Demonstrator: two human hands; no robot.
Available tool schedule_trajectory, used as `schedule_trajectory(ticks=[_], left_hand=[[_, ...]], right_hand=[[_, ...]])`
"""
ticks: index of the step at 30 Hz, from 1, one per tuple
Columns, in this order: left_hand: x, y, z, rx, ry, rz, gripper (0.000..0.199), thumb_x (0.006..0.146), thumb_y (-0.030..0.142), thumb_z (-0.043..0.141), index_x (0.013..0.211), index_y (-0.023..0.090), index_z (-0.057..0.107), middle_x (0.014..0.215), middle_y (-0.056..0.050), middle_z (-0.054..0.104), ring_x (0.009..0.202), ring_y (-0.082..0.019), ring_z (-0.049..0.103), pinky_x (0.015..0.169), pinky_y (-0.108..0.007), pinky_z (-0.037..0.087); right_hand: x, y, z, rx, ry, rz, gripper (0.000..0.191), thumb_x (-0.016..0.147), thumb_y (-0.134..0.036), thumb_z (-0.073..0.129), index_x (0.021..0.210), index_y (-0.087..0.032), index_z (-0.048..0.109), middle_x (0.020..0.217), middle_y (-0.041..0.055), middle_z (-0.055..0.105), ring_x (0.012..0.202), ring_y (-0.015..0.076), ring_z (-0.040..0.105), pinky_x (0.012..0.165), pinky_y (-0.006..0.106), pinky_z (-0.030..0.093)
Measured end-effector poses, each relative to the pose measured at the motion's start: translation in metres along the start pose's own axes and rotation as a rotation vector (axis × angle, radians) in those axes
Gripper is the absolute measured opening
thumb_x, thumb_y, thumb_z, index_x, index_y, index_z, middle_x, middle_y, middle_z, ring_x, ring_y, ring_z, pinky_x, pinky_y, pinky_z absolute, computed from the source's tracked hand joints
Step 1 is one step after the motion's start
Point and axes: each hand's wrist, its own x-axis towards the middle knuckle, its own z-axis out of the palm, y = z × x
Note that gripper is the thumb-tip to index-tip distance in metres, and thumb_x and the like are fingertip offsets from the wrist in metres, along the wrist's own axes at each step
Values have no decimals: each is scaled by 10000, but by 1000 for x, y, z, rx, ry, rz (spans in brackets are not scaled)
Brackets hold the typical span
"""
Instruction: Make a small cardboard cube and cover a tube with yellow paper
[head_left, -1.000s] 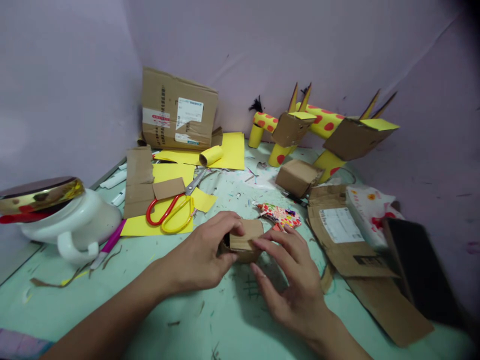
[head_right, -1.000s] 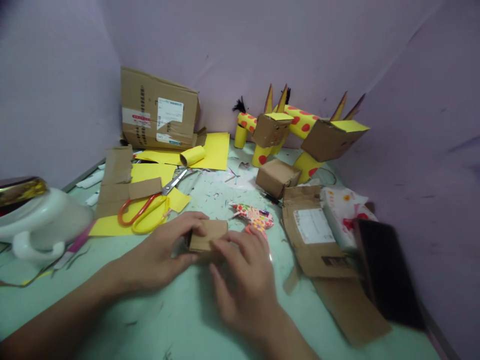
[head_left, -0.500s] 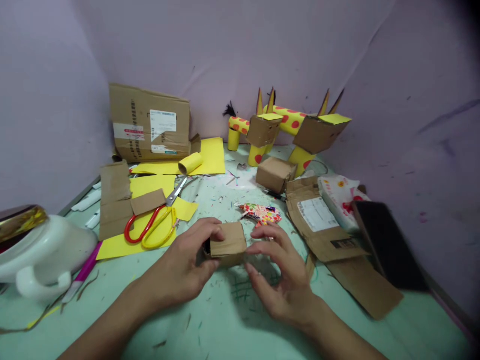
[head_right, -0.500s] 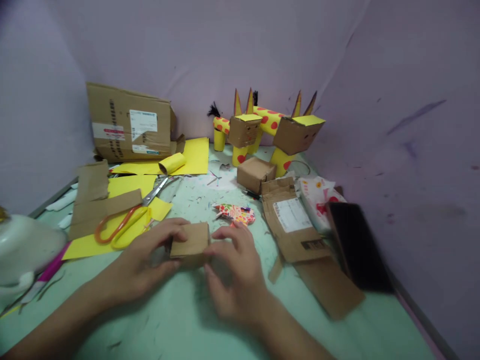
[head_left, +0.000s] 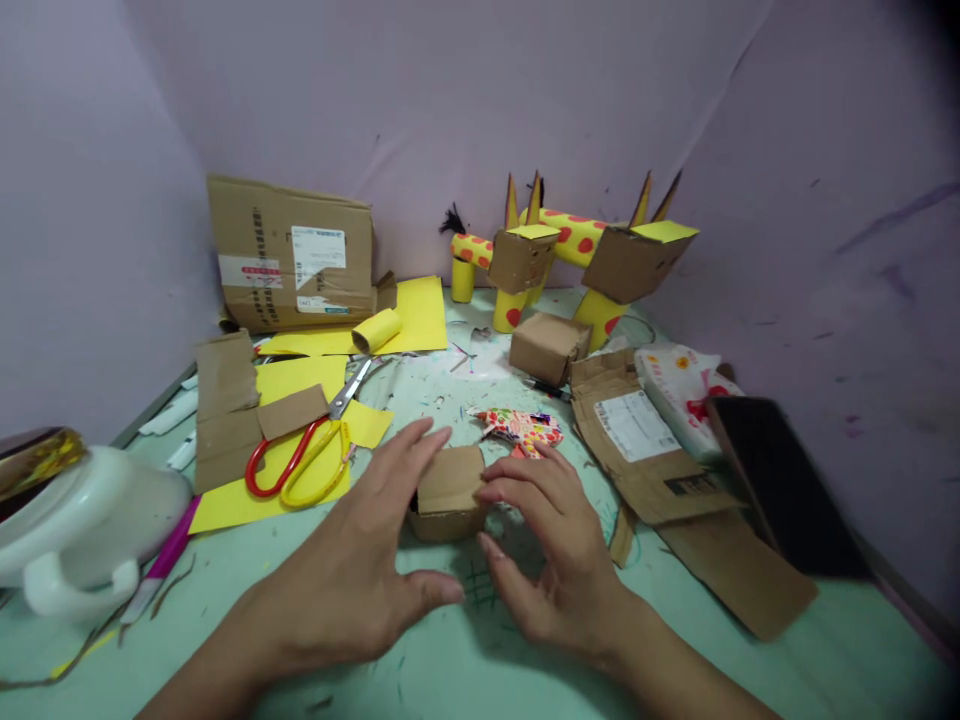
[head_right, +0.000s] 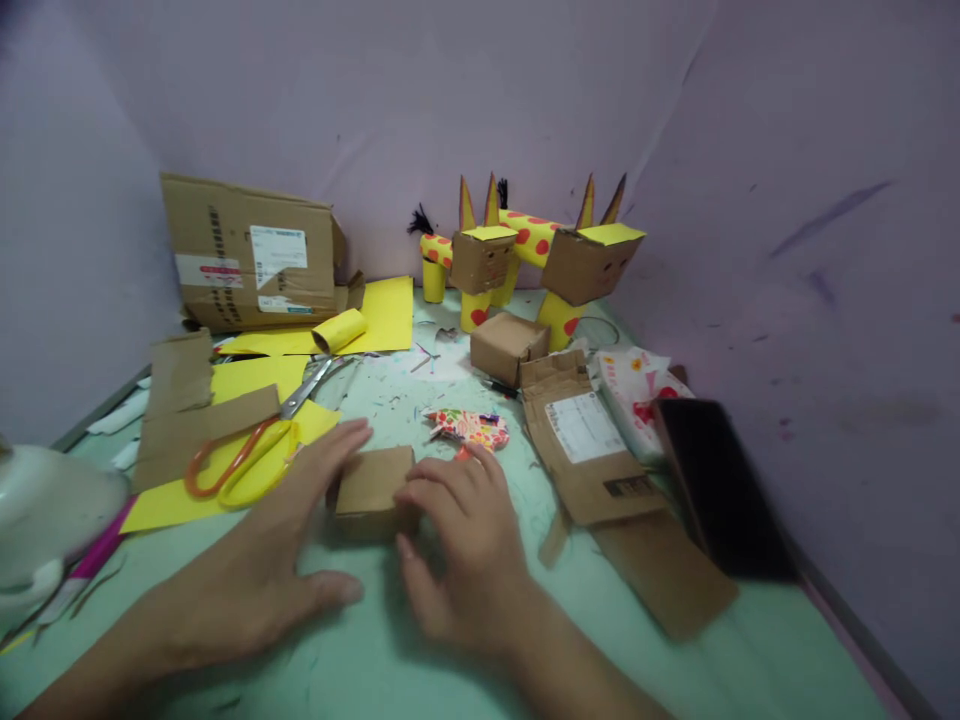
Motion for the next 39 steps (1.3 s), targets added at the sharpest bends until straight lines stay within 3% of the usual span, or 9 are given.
schedule_trajectory(ticks=[4,6,10,13,15,18,25,32,39], left_hand=[[-9,-12,-22,-122,41,-57,906,689,423,727,1413,424,182,1522,-26,279,1314,-317,389,1035,-463,407],[-7,-20,-28,-3,129,-101,820,699,401,717,1390,389,275,1484,-43,354,1308,-320,395,1030,-471,403],[0,-30,-44,99,67,-255,600,670,380,704,1234,272,529,1282,-81,580,1153,-321,545,958,-472,448],[-2,-29,-63,40,541,-485,431,711,396,666,1084,187,608,1025,-80,657,881,-235,624,765,-351,523],[-6,-27,-74,-23,875,-463,385,734,354,661,1059,157,604,988,-64,638,830,-176,594,743,-282,504],[-11,-28,-81,46,1009,-496,425,737,325,650,1126,171,576,1040,-44,627,729,-126,559,671,-239,478],[15,-17,-73,93,659,-609,377,702,422,644,998,189,644,591,27,627,599,-176,590,546,-248,444],[118,53,-56,238,105,5,288,743,343,559,959,183,663,845,-38,706,645,-172,616,608,-284,474],[212,134,19,470,-170,362,461,746,219,605,1203,182,567,1098,-85,670,937,-239,641,770,-309,493]], right_hand=[[0,1,1,22,10,20,351,697,-121,545,1037,-209,538,1027,75,623,972,241,586,1009,527,307],[-1,2,2,39,12,22,353,695,-109,542,1035,-201,540,1023,79,621,976,240,585,1010,530,309],[-2,2,2,48,-10,17,365,695,-85,543,1045,-186,536,1046,90,605,1004,243,570,1021,539,294],[-5,4,2,36,-26,-6,368,702,-75,553,1054,-182,536,1058,95,594,1022,246,557,1025,539,285],[-7,7,2,30,-26,-30,367,708,-64,554,1056,-179,540,1058,99,588,1027,247,551,1024,532,287],[-8,9,4,28,-24,-56,371,716,-60,556,1068,-174,541,1063,108,579,1031,254,544,1026,533,284],[1,-4,-2,36,10,-19,358,676,-68,547,1012,-190,544,1017,72,620,956,225,590,992,474,335],[2,3,10,6,119,-42,275,630,-173,541,903,-201,552,916,26,654,814,187,603,970,448,341],[4,22,43,-176,295,-187,132,790,-349,574,849,-232,571,821,-16,703,681,169,595,942,456,379]])
